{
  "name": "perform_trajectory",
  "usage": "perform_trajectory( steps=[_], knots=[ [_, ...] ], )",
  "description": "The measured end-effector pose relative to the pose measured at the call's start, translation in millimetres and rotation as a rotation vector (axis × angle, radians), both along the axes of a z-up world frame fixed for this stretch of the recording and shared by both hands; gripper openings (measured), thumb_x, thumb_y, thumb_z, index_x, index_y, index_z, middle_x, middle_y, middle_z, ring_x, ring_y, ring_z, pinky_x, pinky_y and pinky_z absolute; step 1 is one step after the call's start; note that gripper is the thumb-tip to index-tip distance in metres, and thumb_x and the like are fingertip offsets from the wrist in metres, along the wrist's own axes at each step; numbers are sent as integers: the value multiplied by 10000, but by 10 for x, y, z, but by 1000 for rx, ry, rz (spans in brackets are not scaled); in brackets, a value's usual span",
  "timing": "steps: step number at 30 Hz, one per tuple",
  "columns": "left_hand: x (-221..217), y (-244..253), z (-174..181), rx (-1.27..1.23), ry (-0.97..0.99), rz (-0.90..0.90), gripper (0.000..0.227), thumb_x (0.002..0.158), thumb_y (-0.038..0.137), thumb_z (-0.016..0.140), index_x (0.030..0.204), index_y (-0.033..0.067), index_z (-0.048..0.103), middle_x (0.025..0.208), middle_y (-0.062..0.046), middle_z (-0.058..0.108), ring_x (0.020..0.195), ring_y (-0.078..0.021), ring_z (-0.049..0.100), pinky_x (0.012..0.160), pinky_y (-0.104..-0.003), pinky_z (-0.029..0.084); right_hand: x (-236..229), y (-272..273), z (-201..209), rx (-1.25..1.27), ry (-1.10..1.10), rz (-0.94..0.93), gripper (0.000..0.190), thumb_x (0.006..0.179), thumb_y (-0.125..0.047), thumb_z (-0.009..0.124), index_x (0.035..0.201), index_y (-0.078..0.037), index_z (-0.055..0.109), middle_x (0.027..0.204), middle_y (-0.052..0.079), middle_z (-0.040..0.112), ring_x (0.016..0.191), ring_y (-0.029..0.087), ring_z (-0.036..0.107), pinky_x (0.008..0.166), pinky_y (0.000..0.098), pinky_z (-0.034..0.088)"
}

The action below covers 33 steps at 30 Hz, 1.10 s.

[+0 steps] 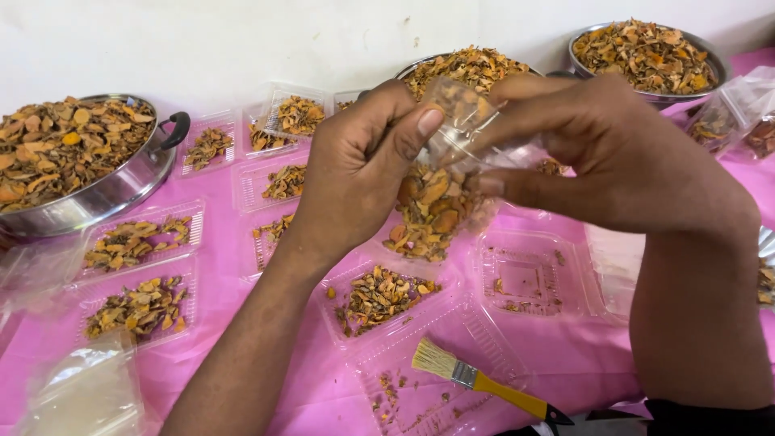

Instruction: Sorting and cleaning dried tea ingredients in plastic trays using a brush and hands, followed by packaging them into small plastic bags.

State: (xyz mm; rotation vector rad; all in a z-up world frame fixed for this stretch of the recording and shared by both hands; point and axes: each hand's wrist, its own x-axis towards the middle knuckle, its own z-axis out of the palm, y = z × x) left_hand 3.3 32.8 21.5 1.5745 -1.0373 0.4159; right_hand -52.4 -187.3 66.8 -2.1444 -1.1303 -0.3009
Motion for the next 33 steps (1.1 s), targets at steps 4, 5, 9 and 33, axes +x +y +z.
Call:
perform_trajectory(
  steps=[4, 5, 9, 33],
  knots=[
    [-79, 11, 34, -7, 57, 7, 305, 1057, 335, 511, 816, 158, 453, 650, 58, 417, 474, -61, 524, 428, -202, 415, -53, -15, 31, 118, -78, -157, 140, 953, -79, 709, 1068, -1, 725, 796, 54, 556, 736, 133, 477, 669, 257, 359],
    [-81, 14, 41, -25, 36, 18, 305, 1064, 332, 502, 822, 159, 438, 652, 60, 395, 487, -55, 471, 443, -210, 408, -51, 2, 47, 135, -75, -178, 118, 980, -113, 678, 996, -13, 740, 753, 41, 540, 701, 120, 451, 650, 247, 332],
    [-75, 8, 19, -13, -72, 45, 289, 1087, 300, 474, 843, 149, 449, 648, 44, 439, 497, -70, 459, 462, -222, 415, 23, 70, -46, 179, 16, -1, 157, 934, -36, 710, 1078, 25, 695, 905, 70, 697, 797, 122, 644, 726, 241, 562],
    [55, 78, -19, 7, 140, -108, 95, 1008, 86, 645, 919, 111, 667, 824, 50, 605, 764, -42, 564, 706, -200, 483, 115, 131, -148, 499, 165, -217, 93, 951, -46, 704, 983, 26, 654, 895, 105, 701, 780, 138, 694, 734, 237, 596]
  ],
)
